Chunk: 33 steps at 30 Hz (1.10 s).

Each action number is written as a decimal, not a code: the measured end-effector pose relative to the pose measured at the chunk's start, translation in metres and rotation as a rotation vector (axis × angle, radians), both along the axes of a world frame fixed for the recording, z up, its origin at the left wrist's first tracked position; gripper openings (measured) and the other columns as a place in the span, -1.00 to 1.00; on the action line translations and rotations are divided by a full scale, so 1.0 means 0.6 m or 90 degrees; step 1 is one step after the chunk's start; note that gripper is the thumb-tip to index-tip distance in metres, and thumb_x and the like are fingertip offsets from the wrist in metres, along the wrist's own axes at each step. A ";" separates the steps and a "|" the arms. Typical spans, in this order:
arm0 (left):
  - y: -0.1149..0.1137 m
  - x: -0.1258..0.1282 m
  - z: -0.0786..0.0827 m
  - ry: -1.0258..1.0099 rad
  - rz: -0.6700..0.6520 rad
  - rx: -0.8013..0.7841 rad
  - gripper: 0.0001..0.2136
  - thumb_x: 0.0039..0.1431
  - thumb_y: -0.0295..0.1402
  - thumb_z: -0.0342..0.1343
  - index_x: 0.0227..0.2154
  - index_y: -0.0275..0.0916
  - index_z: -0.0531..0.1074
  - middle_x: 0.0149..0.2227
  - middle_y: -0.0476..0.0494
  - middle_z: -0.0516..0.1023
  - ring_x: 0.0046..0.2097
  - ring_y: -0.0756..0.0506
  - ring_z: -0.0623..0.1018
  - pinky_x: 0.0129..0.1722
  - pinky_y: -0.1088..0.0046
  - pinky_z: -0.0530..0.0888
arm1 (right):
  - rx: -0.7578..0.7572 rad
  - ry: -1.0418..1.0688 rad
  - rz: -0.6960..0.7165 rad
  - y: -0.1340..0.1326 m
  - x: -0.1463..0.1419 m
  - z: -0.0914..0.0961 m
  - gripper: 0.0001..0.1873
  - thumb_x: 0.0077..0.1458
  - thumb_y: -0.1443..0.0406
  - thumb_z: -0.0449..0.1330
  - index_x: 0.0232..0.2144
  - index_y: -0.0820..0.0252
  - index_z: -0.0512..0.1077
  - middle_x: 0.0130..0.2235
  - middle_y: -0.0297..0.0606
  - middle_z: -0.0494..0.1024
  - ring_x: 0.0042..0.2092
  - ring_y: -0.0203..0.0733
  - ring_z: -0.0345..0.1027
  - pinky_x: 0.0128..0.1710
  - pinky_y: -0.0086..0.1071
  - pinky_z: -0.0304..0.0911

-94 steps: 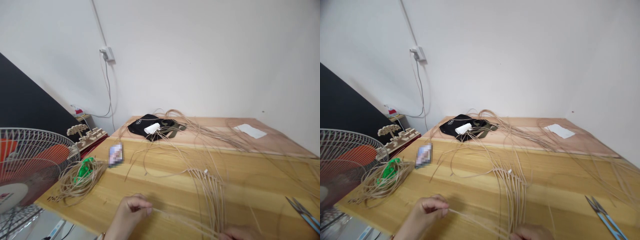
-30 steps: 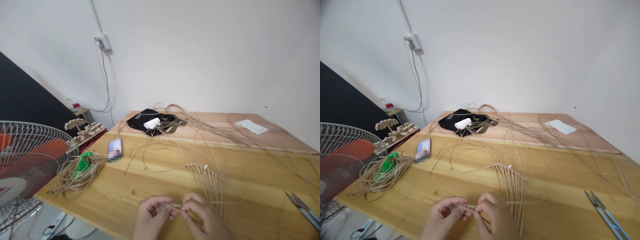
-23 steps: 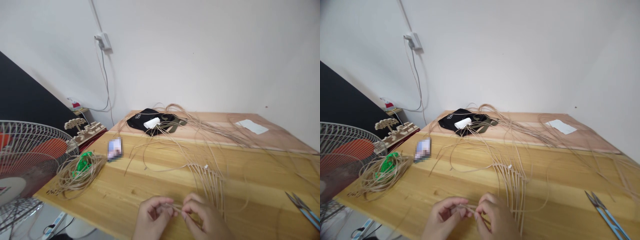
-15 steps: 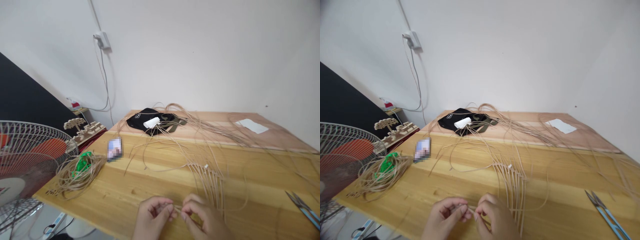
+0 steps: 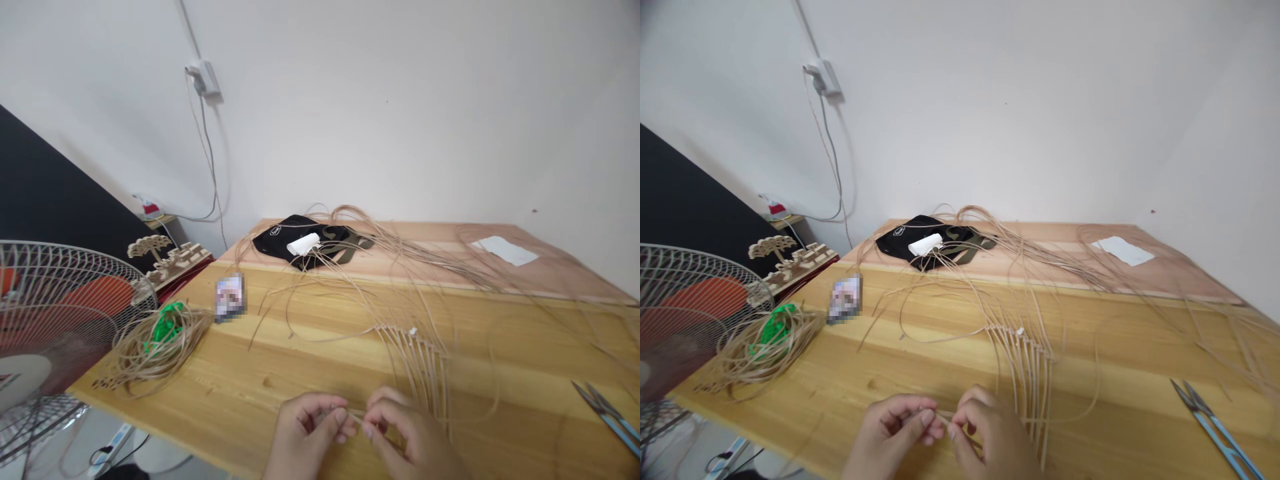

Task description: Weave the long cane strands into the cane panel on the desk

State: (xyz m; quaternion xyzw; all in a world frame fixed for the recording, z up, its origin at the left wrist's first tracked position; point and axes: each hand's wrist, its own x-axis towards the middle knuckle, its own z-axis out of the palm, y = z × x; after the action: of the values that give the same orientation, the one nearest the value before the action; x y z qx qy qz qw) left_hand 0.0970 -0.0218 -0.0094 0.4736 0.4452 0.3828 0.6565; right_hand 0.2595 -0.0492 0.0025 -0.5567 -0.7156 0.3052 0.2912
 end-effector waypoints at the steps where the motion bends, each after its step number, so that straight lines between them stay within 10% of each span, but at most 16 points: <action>1: 0.000 0.000 0.000 -0.003 -0.002 -0.001 -0.75 -0.13 -0.23 0.18 -0.44 -0.33 0.42 -0.52 -0.17 0.54 -0.45 -0.06 0.51 -0.42 0.49 0.43 | 0.000 0.001 -0.001 0.000 0.000 0.001 -0.85 -0.01 0.39 -0.01 -0.56 0.19 0.32 -0.45 -0.31 0.35 -0.39 -0.31 0.24 -0.38 -0.43 0.13; 33: -0.001 -0.002 -0.006 -0.016 -0.014 -0.009 -0.77 -0.11 -0.26 0.17 -0.44 -0.35 0.43 -0.53 -0.16 0.54 -0.48 -0.03 0.51 -0.46 0.53 0.44 | 0.004 0.022 -0.003 -0.002 0.002 -0.009 -0.84 -0.01 0.39 -0.01 -0.57 0.19 0.31 -0.47 -0.34 0.34 -0.40 -0.33 0.25 -0.39 -0.45 0.11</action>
State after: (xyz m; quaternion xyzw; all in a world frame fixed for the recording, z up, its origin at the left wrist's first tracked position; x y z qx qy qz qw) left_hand 0.0958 -0.0227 -0.0128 0.4687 0.4342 0.3784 0.6698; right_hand 0.2605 -0.0502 -0.0029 -0.5522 -0.7103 0.3114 0.3059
